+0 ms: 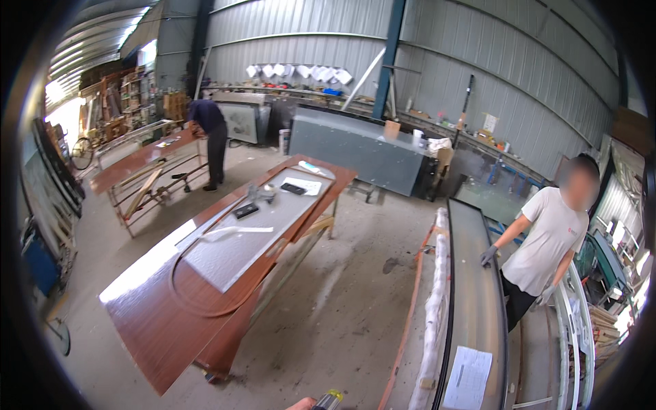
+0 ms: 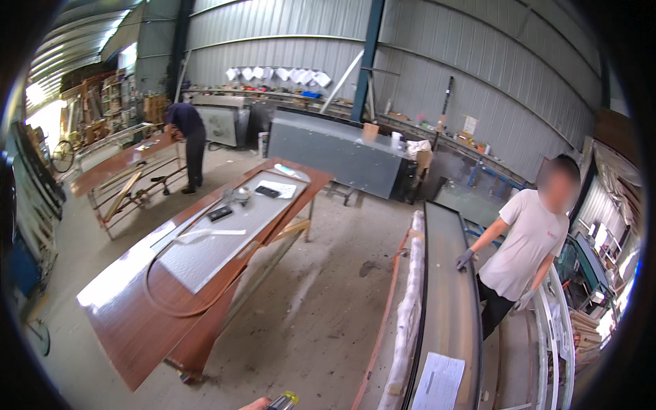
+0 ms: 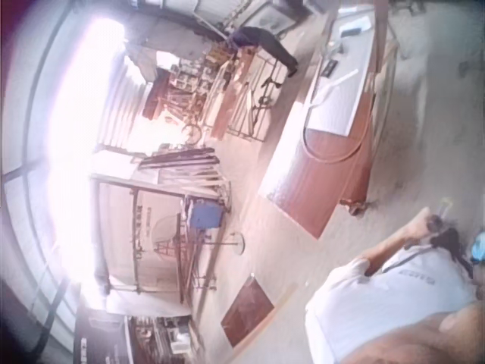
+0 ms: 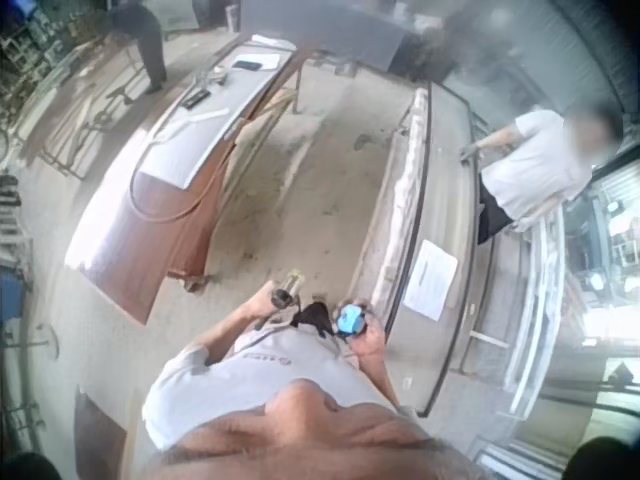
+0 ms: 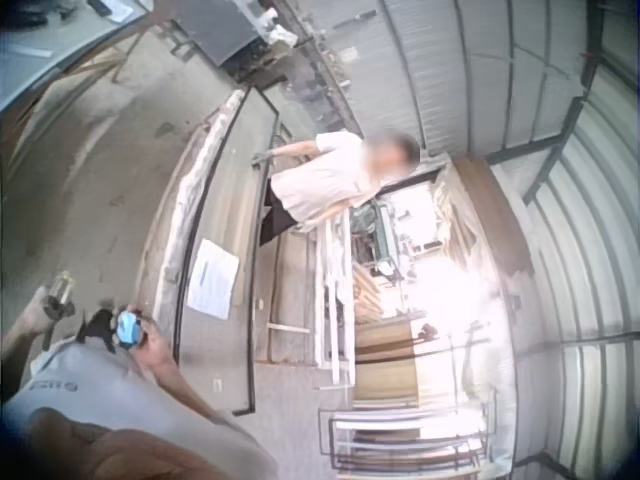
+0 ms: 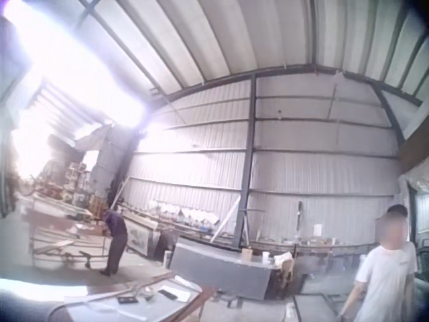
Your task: The person picks up a power drill to fasten a screw into the corner of a metal frame, then uses a tape measure and a rubber mallet to check the dimensions and alignment of the frame components on a work table before retrieving a long metal rail to add to the assembly.
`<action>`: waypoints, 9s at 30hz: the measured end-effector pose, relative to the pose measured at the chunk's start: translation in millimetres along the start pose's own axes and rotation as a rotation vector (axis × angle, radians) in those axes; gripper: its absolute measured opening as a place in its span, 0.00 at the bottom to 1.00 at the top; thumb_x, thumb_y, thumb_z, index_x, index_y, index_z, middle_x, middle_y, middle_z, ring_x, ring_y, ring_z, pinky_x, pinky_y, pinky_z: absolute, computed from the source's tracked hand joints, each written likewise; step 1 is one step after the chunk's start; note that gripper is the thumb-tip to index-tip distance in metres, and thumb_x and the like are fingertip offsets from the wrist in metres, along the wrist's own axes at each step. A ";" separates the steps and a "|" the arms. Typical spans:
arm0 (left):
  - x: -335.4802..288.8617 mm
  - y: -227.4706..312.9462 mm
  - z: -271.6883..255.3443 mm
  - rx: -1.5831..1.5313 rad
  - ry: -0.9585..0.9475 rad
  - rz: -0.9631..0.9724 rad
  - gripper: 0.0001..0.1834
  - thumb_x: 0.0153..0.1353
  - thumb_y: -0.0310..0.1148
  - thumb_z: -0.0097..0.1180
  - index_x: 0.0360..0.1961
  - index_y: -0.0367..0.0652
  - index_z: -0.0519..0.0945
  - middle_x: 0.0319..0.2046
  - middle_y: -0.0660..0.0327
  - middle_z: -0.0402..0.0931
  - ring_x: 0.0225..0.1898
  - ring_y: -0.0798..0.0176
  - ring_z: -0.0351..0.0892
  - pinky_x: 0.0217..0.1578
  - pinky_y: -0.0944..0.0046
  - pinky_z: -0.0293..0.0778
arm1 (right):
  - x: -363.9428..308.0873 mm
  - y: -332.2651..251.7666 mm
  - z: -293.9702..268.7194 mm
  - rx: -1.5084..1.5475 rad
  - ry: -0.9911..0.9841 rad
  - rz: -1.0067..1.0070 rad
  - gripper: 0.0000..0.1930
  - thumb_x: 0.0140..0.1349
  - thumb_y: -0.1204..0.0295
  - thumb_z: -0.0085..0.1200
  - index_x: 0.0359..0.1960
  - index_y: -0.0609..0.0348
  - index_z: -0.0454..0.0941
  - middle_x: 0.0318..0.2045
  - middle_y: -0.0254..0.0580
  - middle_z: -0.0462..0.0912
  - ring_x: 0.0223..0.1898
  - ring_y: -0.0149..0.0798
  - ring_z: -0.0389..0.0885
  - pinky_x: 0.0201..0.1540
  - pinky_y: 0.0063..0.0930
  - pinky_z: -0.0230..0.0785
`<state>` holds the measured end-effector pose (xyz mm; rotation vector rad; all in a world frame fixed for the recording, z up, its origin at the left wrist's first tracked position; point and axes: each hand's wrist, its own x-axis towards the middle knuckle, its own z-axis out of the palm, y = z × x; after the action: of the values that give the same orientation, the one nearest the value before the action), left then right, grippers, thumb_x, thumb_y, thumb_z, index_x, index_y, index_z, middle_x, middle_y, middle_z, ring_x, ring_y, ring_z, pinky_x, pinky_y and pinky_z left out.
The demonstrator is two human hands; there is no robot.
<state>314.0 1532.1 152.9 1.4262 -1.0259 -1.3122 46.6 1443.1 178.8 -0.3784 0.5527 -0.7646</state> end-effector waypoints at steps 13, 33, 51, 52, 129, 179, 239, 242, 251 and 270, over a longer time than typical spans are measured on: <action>259.5 44.6 -138.3 -0.177 0.293 -0.223 0.04 0.56 0.23 0.58 0.33 0.37 0.83 0.25 0.65 0.79 0.27 0.69 0.75 0.28 0.64 0.73 | 396.2 -97.3 96.2 -0.356 -0.506 0.375 0.18 0.69 0.56 0.47 0.48 0.58 0.76 0.37 0.36 0.80 0.40 0.29 0.76 0.43 0.24 0.68; 926.4 249.3 -372.0 0.168 -0.184 0.085 0.06 0.59 0.27 0.60 0.37 0.38 0.81 0.27 0.64 0.78 0.29 0.68 0.76 0.29 0.65 0.74 | 965.5 -264.9 188.5 -1.045 -0.391 -0.337 0.11 0.61 0.66 0.58 0.38 0.61 0.78 0.29 0.43 0.80 0.32 0.40 0.79 0.36 0.35 0.71; 1456.3 404.8 -312.0 0.621 -0.868 0.042 0.15 0.61 0.26 0.59 0.48 0.33 0.76 0.38 0.55 0.78 0.36 0.62 0.78 0.38 0.64 0.76 | 1336.4 -527.6 139.8 -0.888 0.020 -0.771 0.07 0.57 0.71 0.59 0.35 0.59 0.82 0.29 0.50 0.83 0.33 0.45 0.82 0.36 0.39 0.74; 1468.5 429.7 -295.5 0.651 -0.836 0.130 0.15 0.60 0.25 0.59 0.48 0.32 0.75 0.37 0.53 0.79 0.37 0.60 0.78 0.40 0.63 0.77 | 1336.3 -562.7 141.4 -0.882 0.015 -0.890 0.07 0.58 0.71 0.59 0.36 0.59 0.82 0.29 0.48 0.83 0.33 0.42 0.82 0.36 0.38 0.74; 1612.3 443.0 194.5 1.166 -3.319 -0.042 0.03 0.55 0.28 0.55 0.27 0.43 0.80 0.21 0.68 0.74 0.25 0.71 0.72 0.27 0.69 0.68 | 1648.0 -802.2 5.6 1.200 2.279 -1.155 0.30 0.57 0.57 0.59 0.58 0.62 0.72 0.48 0.50 0.80 0.49 0.42 0.77 0.51 0.38 0.70; 1598.4 298.1 259.1 1.154 -3.245 -0.161 0.06 0.67 0.29 0.51 0.39 0.39 0.79 0.30 0.61 0.79 0.26 0.68 0.77 0.25 0.71 0.73 | 1582.1 -862.2 56.3 1.643 2.432 -0.950 0.16 0.58 0.59 0.57 0.31 0.61 0.86 0.27 0.41 0.86 0.29 0.35 0.82 0.34 0.32 0.74; 1767.5 318.7 307.2 0.766 -3.180 1.021 0.15 0.63 0.35 0.51 0.45 0.37 0.82 0.37 0.49 0.83 0.32 0.55 0.85 0.38 0.56 0.78 | 1534.0 -793.7 -1.1 1.496 2.608 -0.580 0.14 0.53 0.66 0.51 0.27 0.67 0.84 0.16 0.47 0.80 0.21 0.37 0.78 0.26 0.37 0.69; 1749.2 353.1 295.6 1.137 -3.147 0.903 0.16 0.63 0.36 0.52 0.45 0.38 0.82 0.41 0.48 0.82 0.40 0.49 0.84 0.43 0.55 0.77 | 1539.9 -790.3 -2.5 1.549 2.607 -0.592 0.14 0.53 0.67 0.51 0.29 0.67 0.84 0.17 0.48 0.81 0.22 0.38 0.79 0.27 0.38 0.70; 1763.2 326.6 301.3 0.801 -3.239 1.234 0.16 0.62 0.37 0.52 0.44 0.38 0.81 0.44 0.45 0.80 0.48 0.42 0.78 0.47 0.51 0.74 | 1517.3 -811.6 8.9 1.443 2.637 -0.665 0.14 0.55 0.68 0.50 0.29 0.69 0.82 0.18 0.45 0.81 0.24 0.35 0.77 0.28 0.36 0.69; 1741.5 357.1 267.6 1.259 -3.150 0.950 0.14 0.61 0.39 0.52 0.40 0.42 0.83 0.38 0.48 0.82 0.43 0.46 0.81 0.43 0.51 0.76 | 1473.2 -830.2 72.0 1.372 2.748 -0.657 0.13 0.55 0.68 0.51 0.24 0.69 0.77 0.13 0.47 0.72 0.20 0.32 0.71 0.24 0.36 0.64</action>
<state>200.2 -260.7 85.1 1.2664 1.5921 0.3367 510.2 -184.7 174.0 -1.7798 -1.5600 1.2577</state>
